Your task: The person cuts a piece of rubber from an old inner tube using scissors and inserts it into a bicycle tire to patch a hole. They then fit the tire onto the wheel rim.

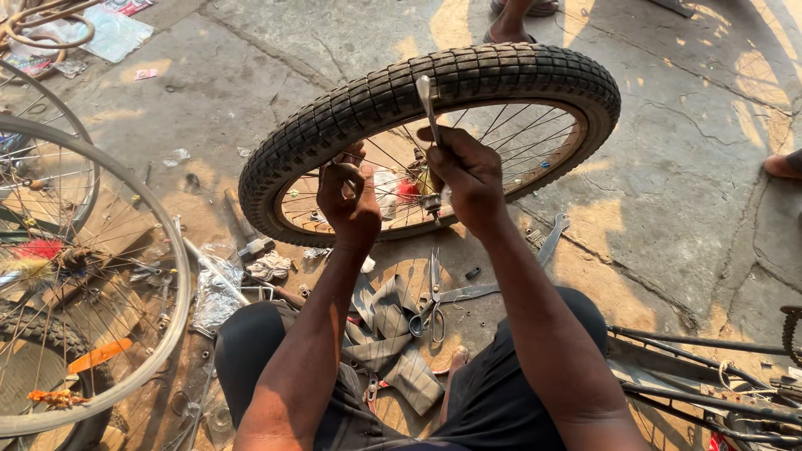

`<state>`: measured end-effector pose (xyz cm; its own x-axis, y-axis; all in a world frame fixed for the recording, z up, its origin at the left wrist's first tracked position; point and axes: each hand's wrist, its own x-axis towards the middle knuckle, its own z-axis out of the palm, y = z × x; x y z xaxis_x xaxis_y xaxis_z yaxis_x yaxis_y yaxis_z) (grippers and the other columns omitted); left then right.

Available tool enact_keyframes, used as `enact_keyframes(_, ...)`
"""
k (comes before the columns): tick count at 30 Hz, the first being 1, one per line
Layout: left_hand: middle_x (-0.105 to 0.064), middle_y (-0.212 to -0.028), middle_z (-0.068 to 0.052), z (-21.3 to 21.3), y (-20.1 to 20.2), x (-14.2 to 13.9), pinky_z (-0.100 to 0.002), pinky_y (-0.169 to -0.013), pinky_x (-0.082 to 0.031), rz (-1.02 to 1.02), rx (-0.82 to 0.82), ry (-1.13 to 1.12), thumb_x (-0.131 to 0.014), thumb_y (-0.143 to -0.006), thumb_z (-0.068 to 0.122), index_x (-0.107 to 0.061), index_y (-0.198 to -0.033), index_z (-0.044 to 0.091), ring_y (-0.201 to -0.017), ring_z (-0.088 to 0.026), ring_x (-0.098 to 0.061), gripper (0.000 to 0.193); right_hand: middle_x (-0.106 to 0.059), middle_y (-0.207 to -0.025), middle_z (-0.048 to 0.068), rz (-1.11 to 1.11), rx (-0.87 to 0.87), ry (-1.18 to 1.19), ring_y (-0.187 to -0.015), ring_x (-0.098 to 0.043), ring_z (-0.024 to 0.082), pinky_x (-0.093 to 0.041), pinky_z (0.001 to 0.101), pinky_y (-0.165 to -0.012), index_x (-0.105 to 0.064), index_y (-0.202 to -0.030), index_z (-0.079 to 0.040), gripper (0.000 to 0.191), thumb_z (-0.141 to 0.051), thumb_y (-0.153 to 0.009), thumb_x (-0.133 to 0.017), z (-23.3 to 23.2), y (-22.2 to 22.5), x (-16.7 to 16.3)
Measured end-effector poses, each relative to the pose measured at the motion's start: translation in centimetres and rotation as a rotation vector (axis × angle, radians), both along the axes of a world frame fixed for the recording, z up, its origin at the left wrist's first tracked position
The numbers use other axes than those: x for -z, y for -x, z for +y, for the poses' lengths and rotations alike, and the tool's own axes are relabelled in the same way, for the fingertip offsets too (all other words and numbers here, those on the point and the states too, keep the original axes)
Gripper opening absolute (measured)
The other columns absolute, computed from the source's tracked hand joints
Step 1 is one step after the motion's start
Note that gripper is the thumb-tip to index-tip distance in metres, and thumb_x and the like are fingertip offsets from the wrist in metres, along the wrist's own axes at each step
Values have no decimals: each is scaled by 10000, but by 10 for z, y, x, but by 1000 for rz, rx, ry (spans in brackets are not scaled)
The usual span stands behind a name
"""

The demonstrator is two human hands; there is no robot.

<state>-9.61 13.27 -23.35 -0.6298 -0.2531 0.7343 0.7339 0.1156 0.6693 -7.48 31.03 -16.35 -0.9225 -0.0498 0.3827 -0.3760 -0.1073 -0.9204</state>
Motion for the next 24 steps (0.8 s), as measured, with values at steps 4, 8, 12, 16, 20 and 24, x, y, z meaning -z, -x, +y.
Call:
enact_keyframes(4,-574,-1359,-213,5,-1,9,-452,-1186,-484,-50,121,-157,-579,-936,-200,-509,-936,27,-1327,-331,-594,237,-540,-672,-12,-46,70,-166,-559,-411,61,-328,232,-490,-739,-1130,23,245,-167,-1053,-605,26,-2,-2)
enact_keyframes(8,-588,-1319,-186,7,4,11,-429,-1157,-522,-17,48,-61,-592,-931,-202,-484,-954,42,-1298,-289,-621,268,-628,-767,10,-22,43,-327,-654,-500,79,-404,260,-579,-757,-1149,12,267,-200,-1050,-627,55,-10,-25)
enact_keyframes(12,-632,-1217,-154,11,5,11,-389,-1059,-558,3,-56,-17,-641,-922,-204,-508,-976,52,-1221,-248,-672,294,-713,-764,72,-99,127,-676,-628,-616,139,-486,326,-576,-767,-1160,-23,283,-206,-959,-690,68,-25,-55)
enact_keyframes(16,-622,-1056,-110,20,0,13,-364,-986,-523,-126,-34,-223,-720,-891,-145,-521,-954,64,-1074,-206,-635,296,-762,-955,116,162,308,-822,-796,-700,181,-552,339,-712,-749,-1169,9,242,-151,-988,-730,64,-35,-74)
enact_keyframes(20,-563,-971,-77,22,-1,9,-356,-845,-540,-303,110,-639,-773,-875,-49,-528,-1029,43,-923,-182,-575,304,-762,-1062,130,216,365,-1006,-852,-736,195,-598,348,-753,-760,-1181,-27,240,-184,-1003,-732,58,-36,-92)
enact_keyframes(24,-569,-1149,-102,20,-4,-4,-381,-996,-578,-394,38,-408,-729,-853,11,-479,-1224,34,-1145,-219,-644,447,-764,-819,99,65,425,-1434,-669,-702,222,-575,373,-641,-791,-1166,-108,247,-272,-1003,-705,48,-30,-116)
